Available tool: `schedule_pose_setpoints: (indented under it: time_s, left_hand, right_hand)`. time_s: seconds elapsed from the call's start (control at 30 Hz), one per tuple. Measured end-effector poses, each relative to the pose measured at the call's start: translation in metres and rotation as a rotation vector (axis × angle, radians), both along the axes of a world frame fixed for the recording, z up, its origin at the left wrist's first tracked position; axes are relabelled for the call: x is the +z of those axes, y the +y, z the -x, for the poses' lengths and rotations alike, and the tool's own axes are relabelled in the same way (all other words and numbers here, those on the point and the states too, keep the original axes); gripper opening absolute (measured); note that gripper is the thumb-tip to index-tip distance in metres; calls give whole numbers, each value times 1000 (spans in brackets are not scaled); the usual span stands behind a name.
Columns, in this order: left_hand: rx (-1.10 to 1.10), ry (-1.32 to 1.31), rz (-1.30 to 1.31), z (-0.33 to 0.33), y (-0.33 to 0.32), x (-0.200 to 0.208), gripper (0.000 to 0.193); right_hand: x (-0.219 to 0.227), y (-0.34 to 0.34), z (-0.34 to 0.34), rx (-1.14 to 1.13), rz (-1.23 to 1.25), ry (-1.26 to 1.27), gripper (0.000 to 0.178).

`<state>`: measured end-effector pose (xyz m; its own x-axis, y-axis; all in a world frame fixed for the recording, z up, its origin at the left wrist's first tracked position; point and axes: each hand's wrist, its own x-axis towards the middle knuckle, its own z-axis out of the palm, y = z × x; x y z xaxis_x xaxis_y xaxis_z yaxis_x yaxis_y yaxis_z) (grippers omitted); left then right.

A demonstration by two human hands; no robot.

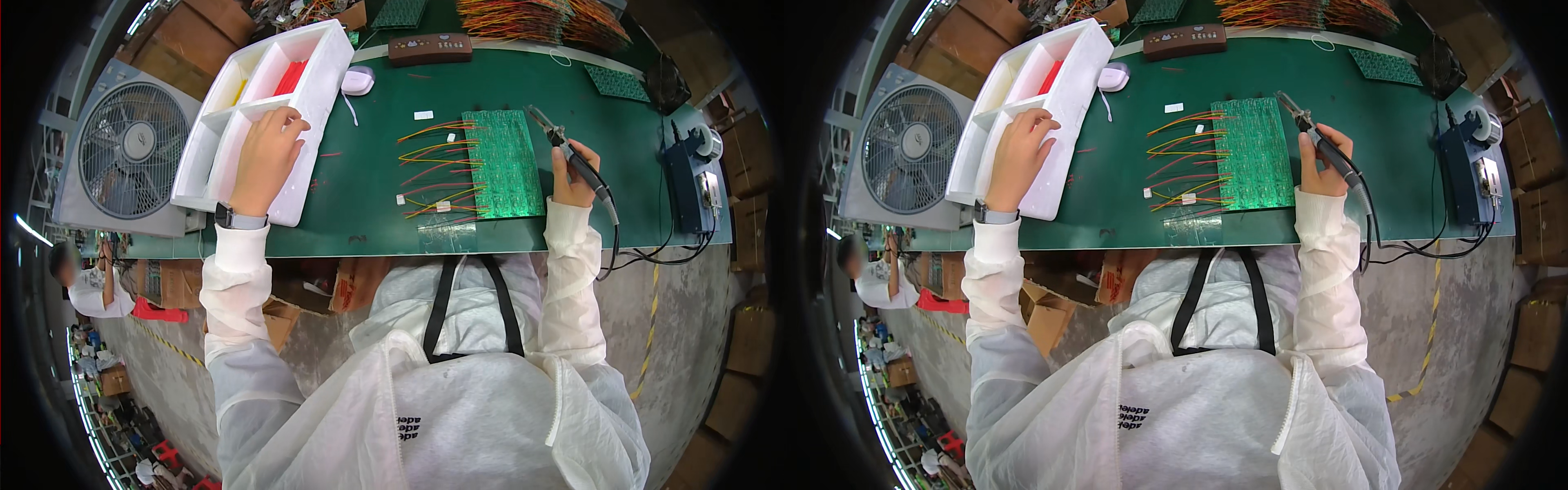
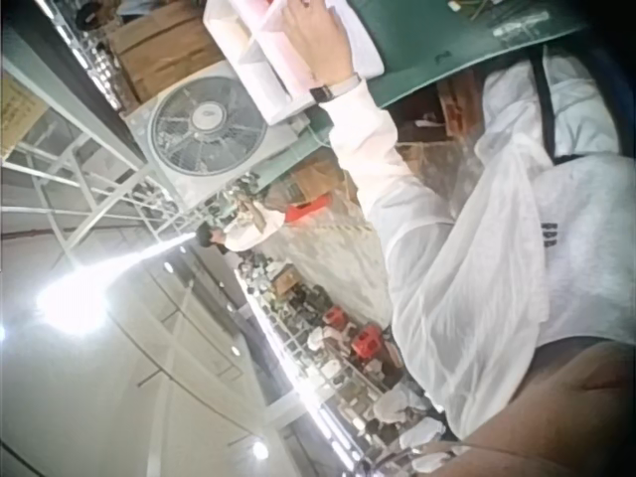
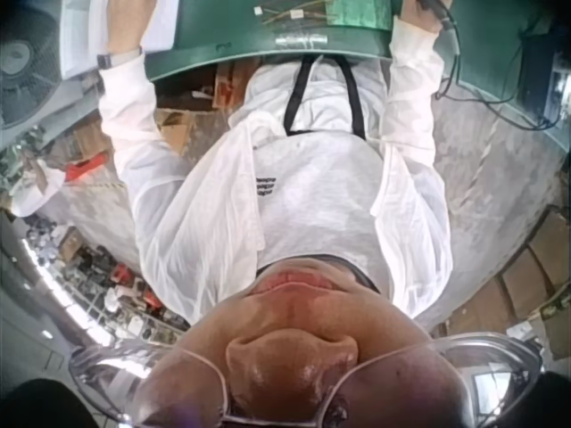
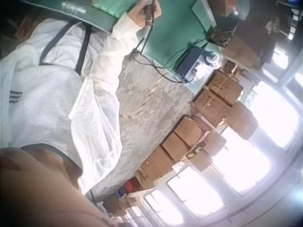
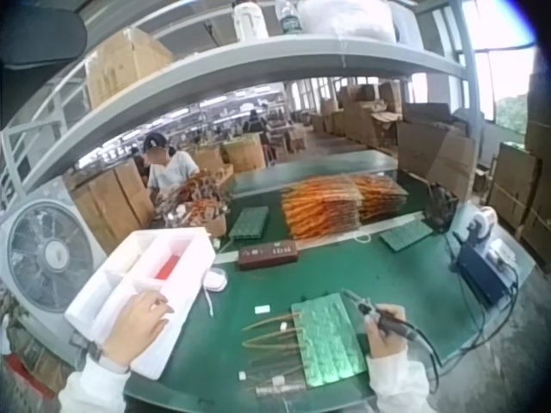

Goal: The person takes wires from a container and solders them onto a circuit board using a soldering iron.

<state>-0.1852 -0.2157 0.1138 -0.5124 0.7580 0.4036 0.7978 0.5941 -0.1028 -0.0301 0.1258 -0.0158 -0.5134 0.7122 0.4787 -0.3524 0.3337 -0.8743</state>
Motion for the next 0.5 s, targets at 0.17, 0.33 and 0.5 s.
schedule_pose_setpoints:
  time_s: [0.17, 0.33, 0.5]
  left_hand:
    - [39, -18, -20, -6, 3, -20, 22]
    - [97, -76, 111, 3, 17, -65, 14]
    - [95, -2, 238, 21, 18, -88, 4]
  right_hand:
    - [0, 0, 0, 8, 5, 14, 28]
    - [1, 0, 0, 10, 18, 12, 29]
    - [1, -2, -3, 13, 29, -14, 31]
